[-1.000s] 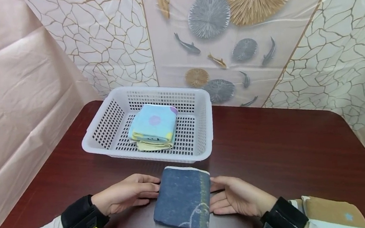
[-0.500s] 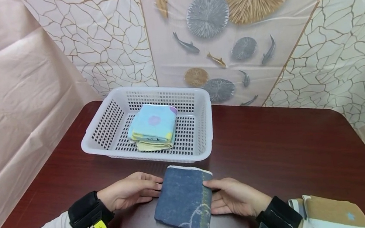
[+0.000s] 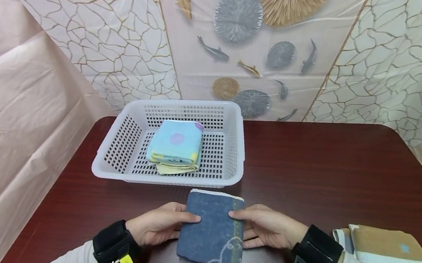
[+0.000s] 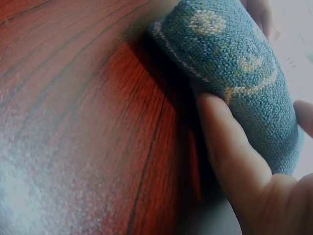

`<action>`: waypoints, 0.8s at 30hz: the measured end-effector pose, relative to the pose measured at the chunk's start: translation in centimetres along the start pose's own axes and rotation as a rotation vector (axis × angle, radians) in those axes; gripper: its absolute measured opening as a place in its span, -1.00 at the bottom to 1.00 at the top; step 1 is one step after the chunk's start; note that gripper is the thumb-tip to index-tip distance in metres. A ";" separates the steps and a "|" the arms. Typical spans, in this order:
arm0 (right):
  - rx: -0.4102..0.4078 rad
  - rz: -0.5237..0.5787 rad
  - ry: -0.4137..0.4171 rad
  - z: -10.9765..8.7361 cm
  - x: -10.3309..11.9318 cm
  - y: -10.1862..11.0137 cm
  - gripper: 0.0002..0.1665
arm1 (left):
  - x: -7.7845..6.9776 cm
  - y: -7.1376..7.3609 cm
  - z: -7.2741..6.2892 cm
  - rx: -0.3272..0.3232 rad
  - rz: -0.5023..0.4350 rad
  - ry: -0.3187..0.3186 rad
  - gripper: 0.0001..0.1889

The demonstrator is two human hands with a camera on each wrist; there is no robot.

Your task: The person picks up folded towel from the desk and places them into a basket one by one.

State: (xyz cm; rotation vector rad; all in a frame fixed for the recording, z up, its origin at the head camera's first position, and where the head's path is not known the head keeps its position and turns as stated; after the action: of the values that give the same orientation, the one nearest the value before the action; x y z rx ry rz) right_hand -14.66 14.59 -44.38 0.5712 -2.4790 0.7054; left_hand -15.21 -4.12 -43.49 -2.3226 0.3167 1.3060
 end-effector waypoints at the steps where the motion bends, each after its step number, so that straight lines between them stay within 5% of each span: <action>1: -0.005 0.000 -0.001 0.1 0.0 0.0 -0.39 | 0.0 -0.1 0.0 0.003 -0.007 0.003 -0.55; 24: -0.036 0.031 0.121 -0.3 1.0 -1.0 -0.27 | -0.6 -1.7 0.0 -0.005 0.003 -0.001 -0.56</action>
State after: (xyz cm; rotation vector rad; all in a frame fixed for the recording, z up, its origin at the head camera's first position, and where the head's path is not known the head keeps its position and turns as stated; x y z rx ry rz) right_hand -14.84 13.75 -43.25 0.4644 -2.3877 0.6853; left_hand -14.84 -2.67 -42.57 -2.3267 0.3173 1.3103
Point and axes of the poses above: each hand's wrist, its own z-axis towards the middle knuckle, its own y-axis out of the back of the hand, x = y × z, the point moved 8 cm from there along z, towards the middle knuckle, and after that the axes turned 11 degrees about -y, right-handed, at the moved point
